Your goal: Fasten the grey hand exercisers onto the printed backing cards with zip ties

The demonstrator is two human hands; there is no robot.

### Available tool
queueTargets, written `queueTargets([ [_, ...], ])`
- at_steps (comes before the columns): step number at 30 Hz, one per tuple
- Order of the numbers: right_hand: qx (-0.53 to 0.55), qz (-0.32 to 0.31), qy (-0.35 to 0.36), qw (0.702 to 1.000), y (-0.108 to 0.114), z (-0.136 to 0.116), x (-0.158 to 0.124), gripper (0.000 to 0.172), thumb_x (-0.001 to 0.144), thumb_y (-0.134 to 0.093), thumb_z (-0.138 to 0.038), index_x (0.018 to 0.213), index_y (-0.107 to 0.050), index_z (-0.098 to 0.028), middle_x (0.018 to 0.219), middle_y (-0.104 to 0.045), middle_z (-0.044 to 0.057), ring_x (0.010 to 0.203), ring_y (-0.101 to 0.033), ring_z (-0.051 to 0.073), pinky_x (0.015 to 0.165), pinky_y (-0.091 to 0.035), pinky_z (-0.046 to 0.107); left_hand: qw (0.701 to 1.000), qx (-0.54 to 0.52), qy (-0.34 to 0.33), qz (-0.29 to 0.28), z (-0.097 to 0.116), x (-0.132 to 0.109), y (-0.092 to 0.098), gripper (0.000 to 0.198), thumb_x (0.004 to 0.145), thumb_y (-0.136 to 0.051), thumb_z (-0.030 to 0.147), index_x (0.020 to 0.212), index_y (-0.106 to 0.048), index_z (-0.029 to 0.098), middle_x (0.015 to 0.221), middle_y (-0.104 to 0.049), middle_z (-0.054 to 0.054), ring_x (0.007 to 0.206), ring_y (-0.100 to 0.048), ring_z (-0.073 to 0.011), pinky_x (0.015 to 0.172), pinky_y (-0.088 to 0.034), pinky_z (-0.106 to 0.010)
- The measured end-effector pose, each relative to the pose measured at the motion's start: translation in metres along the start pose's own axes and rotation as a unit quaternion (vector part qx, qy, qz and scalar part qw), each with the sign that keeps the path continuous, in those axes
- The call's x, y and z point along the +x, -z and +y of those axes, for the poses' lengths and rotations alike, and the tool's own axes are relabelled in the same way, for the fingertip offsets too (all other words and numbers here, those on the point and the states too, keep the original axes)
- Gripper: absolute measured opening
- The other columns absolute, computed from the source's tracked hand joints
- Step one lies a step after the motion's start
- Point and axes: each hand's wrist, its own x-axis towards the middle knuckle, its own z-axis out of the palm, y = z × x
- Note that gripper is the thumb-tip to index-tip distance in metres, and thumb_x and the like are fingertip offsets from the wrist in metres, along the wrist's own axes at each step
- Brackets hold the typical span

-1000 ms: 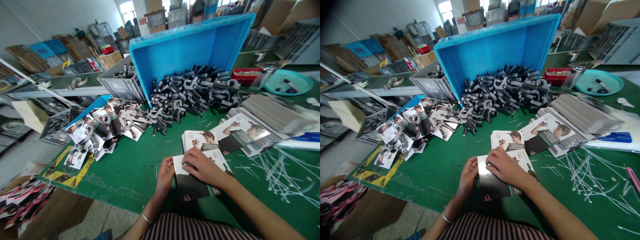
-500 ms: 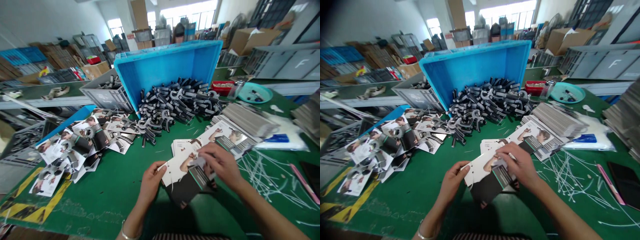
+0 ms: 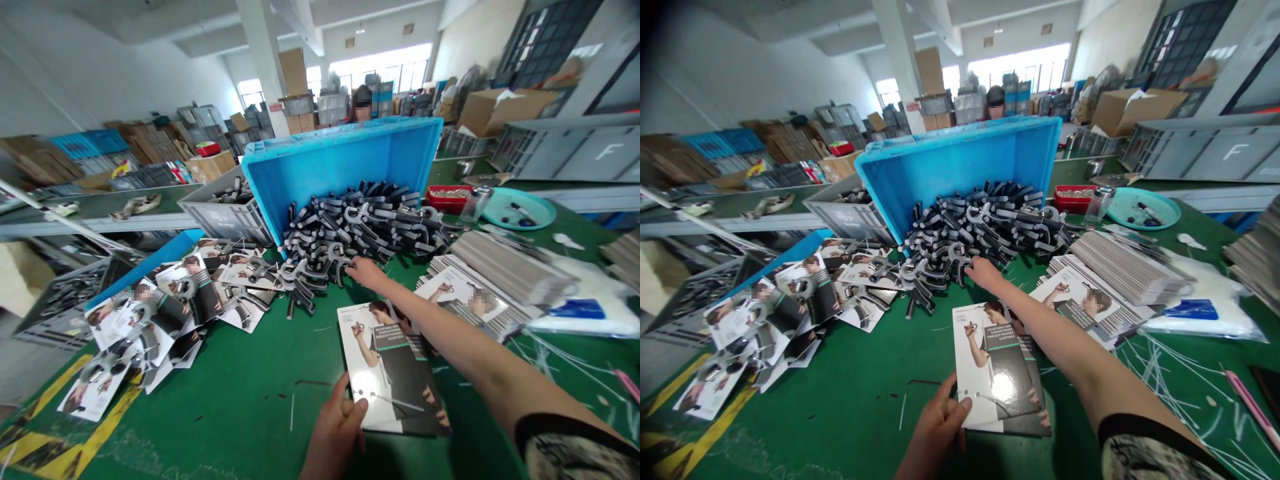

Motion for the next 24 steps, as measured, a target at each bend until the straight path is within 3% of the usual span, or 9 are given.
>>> queueTargets([
  [4,0.045,-0.074,-0.083,0.993,-0.039,-0.022,0.018,0.030,0.094,-0.059,-0.034,0.116,-0.060,-0.014,0.111,-0.064,0.008,0.091,-0.065,0.018,0.078,-0.056,0.037,1.000,0.002,0.001,-0.012,0.002,-0.005,-0.008,0.076,0.089,-0.049,0.051,0.148,-0.029,0.009,0.048,-0.054,0.005,0.037,-0.039,-0.0111,0.039,-0.030,-0.020],
  [8,0.086,-0.072,-0.120,0.986,-0.044,-0.026,0.014,0.033,0.094,-0.059,-0.034,0.120,-0.058,-0.014,0.117,-0.062,0.009,0.097,-0.064,0.020,0.082,-0.056,0.040,0.999,-0.012,-0.004,-0.050,0.012,-0.010,0.002,0.076,0.091,-0.048,0.052,0.151,-0.026,0.011,0.058,-0.061,0.002,0.041,-0.045,-0.0103,0.041,-0.036,-0.020],
  [10,0.104,-0.044,-0.120,0.986,-0.030,-0.026,0.009,0.032,0.094,-0.060,-0.032,0.119,-0.059,-0.013,0.118,-0.062,0.010,0.099,-0.063,0.021,0.083,-0.055,0.039,0.999,-0.028,-0.015,-0.043,0.017,-0.009,0.019,0.073,0.093,-0.045,0.053,0.150,-0.026,0.012,0.066,-0.066,-0.001,0.045,-0.050,-0.0106,0.043,-0.038,-0.020],
  [13,0.141,0.002,-0.106,0.984,0.007,-0.025,-0.004,0.026,0.091,-0.062,-0.022,0.113,-0.060,-0.008,0.115,-0.063,0.014,0.099,-0.063,0.021,0.082,-0.052,0.032,0.998,-0.036,-0.052,0.026,0.023,-0.005,0.051,0.069,0.093,-0.044,0.055,0.145,-0.035,0.009,0.070,-0.067,-0.003,0.047,-0.053,-0.0115,0.045,-0.041,-0.022],
  [15,0.176,0.001,-0.096,0.980,0.033,-0.024,-0.023,0.018,0.090,-0.062,-0.018,0.105,-0.061,-0.007,0.105,-0.067,0.015,0.088,-0.064,0.019,0.075,-0.051,0.028,0.994,-0.027,-0.088,0.065,0.031,0.000,0.069,0.063,0.092,-0.048,0.052,0.138,-0.044,0.010,0.075,-0.068,-0.005,0.053,-0.057,-0.0132,0.050,-0.046,-0.024],
  [18,0.245,-0.037,-0.076,0.966,0.053,-0.027,-0.076,0.016,0.094,-0.056,-0.022,0.105,-0.060,-0.012,0.094,-0.070,0.011,0.067,-0.061,0.012,0.063,-0.051,0.025,0.977,0.009,-0.182,0.114,0.052,0.010,0.080,0.050,0.092,-0.054,0.044,0.135,-0.051,0.018,0.110,-0.069,-0.012,0.090,-0.067,-0.0193,0.080,-0.054,-0.033],
  [19,0.285,-0.051,-0.061,0.955,0.052,-0.029,-0.100,0.018,0.095,-0.053,-0.025,0.110,-0.058,-0.015,0.096,-0.070,0.009,0.064,-0.060,0.010,0.061,-0.051,0.024,0.966,0.029,-0.220,0.129,0.062,0.014,0.079,0.050,0.091,-0.056,0.041,0.137,-0.050,0.021,0.125,-0.063,-0.012,0.105,-0.064,-0.0212,0.092,-0.051,-0.036],
  [21,0.488,-0.080,-0.049,0.868,0.041,-0.032,-0.150,0.027,0.090,-0.063,-0.029,0.114,-0.053,-0.020,0.095,-0.070,0.006,0.062,-0.059,0.009,0.057,-0.049,0.022,0.946,0.071,-0.285,0.136,0.080,0.022,0.072,0.055,0.090,-0.058,0.037,0.143,-0.045,0.025,0.145,-0.049,-0.011,0.125,-0.053,-0.0234,0.108,-0.040,-0.040],
  [24,0.631,-0.146,-0.066,0.759,0.017,-0.034,-0.215,0.036,0.085,-0.071,-0.033,0.113,-0.051,-0.023,0.087,-0.069,0.002,0.051,-0.051,0.004,0.049,-0.043,0.016,0.938,0.117,-0.318,0.071,0.097,0.029,0.057,0.057,0.090,-0.058,0.034,0.145,-0.043,0.026,0.147,-0.048,-0.010,0.133,-0.047,-0.0254,0.114,-0.032,-0.042],
])
